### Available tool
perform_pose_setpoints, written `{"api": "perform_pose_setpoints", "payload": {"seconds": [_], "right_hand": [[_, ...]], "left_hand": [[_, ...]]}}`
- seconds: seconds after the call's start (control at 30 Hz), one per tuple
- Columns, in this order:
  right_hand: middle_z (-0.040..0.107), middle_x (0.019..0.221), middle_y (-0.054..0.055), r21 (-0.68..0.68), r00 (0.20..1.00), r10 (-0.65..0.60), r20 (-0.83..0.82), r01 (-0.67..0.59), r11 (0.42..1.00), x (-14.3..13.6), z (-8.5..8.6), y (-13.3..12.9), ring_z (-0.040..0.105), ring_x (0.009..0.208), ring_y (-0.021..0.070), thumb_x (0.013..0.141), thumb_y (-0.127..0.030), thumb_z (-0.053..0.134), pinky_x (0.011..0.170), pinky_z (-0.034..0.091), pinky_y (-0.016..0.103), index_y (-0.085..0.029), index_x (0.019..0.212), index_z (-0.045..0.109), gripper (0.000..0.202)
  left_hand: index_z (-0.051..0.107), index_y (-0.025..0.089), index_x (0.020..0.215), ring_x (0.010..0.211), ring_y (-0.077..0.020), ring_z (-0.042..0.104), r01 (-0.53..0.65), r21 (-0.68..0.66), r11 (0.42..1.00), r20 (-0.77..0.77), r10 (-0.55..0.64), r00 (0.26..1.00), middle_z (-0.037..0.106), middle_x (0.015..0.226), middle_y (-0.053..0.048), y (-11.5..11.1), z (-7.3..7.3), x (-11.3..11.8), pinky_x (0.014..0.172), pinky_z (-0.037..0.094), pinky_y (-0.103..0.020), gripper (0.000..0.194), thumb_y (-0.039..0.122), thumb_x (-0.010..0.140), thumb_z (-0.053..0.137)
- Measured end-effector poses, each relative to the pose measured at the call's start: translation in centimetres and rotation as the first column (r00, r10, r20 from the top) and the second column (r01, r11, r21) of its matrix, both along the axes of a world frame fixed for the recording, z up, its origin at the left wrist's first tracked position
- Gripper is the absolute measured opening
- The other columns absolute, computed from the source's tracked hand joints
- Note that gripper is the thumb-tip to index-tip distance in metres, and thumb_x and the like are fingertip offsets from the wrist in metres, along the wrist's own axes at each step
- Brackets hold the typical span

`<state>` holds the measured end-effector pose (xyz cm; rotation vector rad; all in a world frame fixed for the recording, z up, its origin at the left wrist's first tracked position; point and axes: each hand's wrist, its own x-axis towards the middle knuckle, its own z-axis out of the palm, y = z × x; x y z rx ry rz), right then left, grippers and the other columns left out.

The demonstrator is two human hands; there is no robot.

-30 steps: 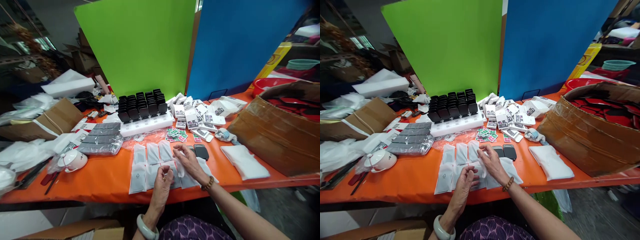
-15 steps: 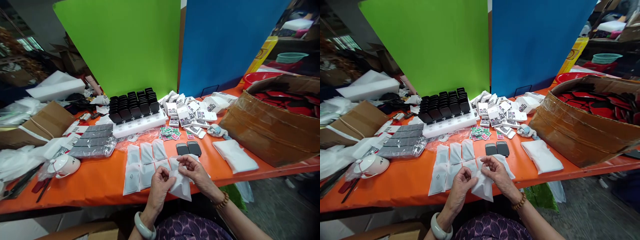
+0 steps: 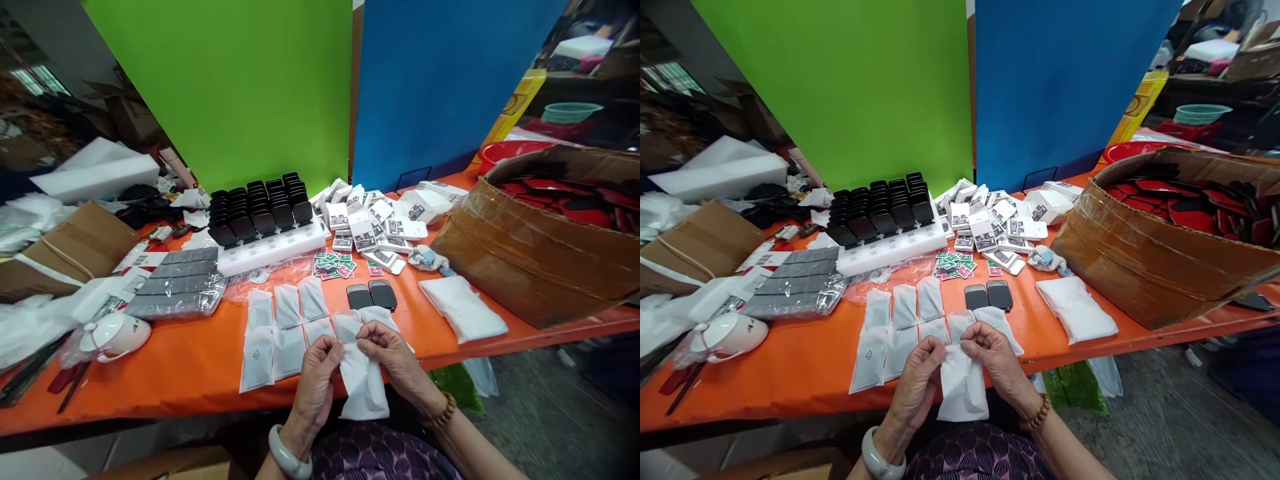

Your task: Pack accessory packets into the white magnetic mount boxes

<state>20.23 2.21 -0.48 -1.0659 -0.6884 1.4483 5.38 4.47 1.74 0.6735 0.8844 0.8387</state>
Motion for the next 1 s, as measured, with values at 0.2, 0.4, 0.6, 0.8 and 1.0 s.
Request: {"api": "perform_pose_setpoints", "payload": {"seconds": [0.2, 0.4, 0.6, 0.8, 1.0], "right_hand": [[0.048, 0.065, -0.005, 0.021, 0.994, 0.095, 0.048, -0.096, 0.995, 1.0, -0.3, 0.0, 0.041, 0.057, 0.0091, 0.072, -0.041, 0.075, 0.053, 0.031, 0.022, -0.020, 0.078, 0.056, 0.029], [0.054, 0.078, 0.000, 0.080, 0.512, 0.080, 0.855, -0.284, 0.955, 6.0, -0.3, 4.7, 0.049, 0.070, 0.0155, 0.085, -0.027, 0.056, 0.064, 0.039, 0.027, -0.020, 0.091, 0.056, 0.008], [0.056, 0.099, 0.010, -0.141, 0.002, 0.153, 0.988, -0.373, 0.917, 7.9, 0.2, 10.9, 0.052, 0.094, 0.0250, 0.070, -0.016, 0.069, 0.079, 0.039, 0.033, -0.015, 0.092, 0.057, 0.026], [0.058, 0.098, 0.009, -0.315, -0.092, 0.306, 0.947, -0.426, 0.848, 7.6, 0.0, 13.9, 0.055, 0.091, 0.0261, 0.056, -0.022, 0.081, 0.071, 0.038, 0.028, -0.017, 0.085, 0.058, 0.038], [0.061, 0.087, 0.003, -0.394, -0.075, 0.404, 0.912, -0.434, 0.810, 8.4, 0.0, 15.7, 0.057, 0.080, 0.0228, 0.048, -0.030, 0.085, 0.063, 0.036, 0.026, -0.020, 0.085, 0.056, 0.048]], "left_hand": [[0.053, 0.018, 0.073, 0.047, -0.0060, 0.034, 0.293, -0.105, 0.950, -0.027, -0.297, 0.954, 0.044, 0.054, 0.008, 0.3, 0.1, -0.5, 0.049, 0.028, -0.020, 0.035, 0.043, 0.066, 0.076], [0.063, 0.016, 0.066, 0.064, -0.0137, 0.049, 0.444, 0.267, 0.855, -0.639, -0.188, 0.746, 0.055, 0.064, 0.001, 1.5, -0.2, -1.6, 0.064, 0.036, -0.026, 0.011, 0.024, 0.072, 0.063], [0.061, 0.017, 0.069, 0.073, -0.0163, 0.054, 0.575, 0.360, 0.735, -0.772, -0.110, 0.626, 0.057, 0.071, 0.000, 1.1, 0.4, -1.2, 0.071, 0.039, -0.027, 0.009, 0.013, 0.072, 0.054], [0.060, 0.018, 0.072, 0.078, -0.0170, 0.055, 0.599, 0.401, 0.693, -0.758, -0.117, 0.642, 0.058, 0.076, -0.002, 1.1, 0.2, -1.3, 0.074, 0.039, -0.027, 0.009, 0.019, 0.079, 0.054], [0.059, 0.019, 0.075, 0.080, -0.0176, 0.056, 0.587, 0.405, 0.701, -0.758, -0.102, 0.645, 0.059, 0.078, -0.002, 1.0, 0.2, -1.4, 0.076, 0.039, -0.028, 0.008, 0.020, 0.081, 0.055]]}}
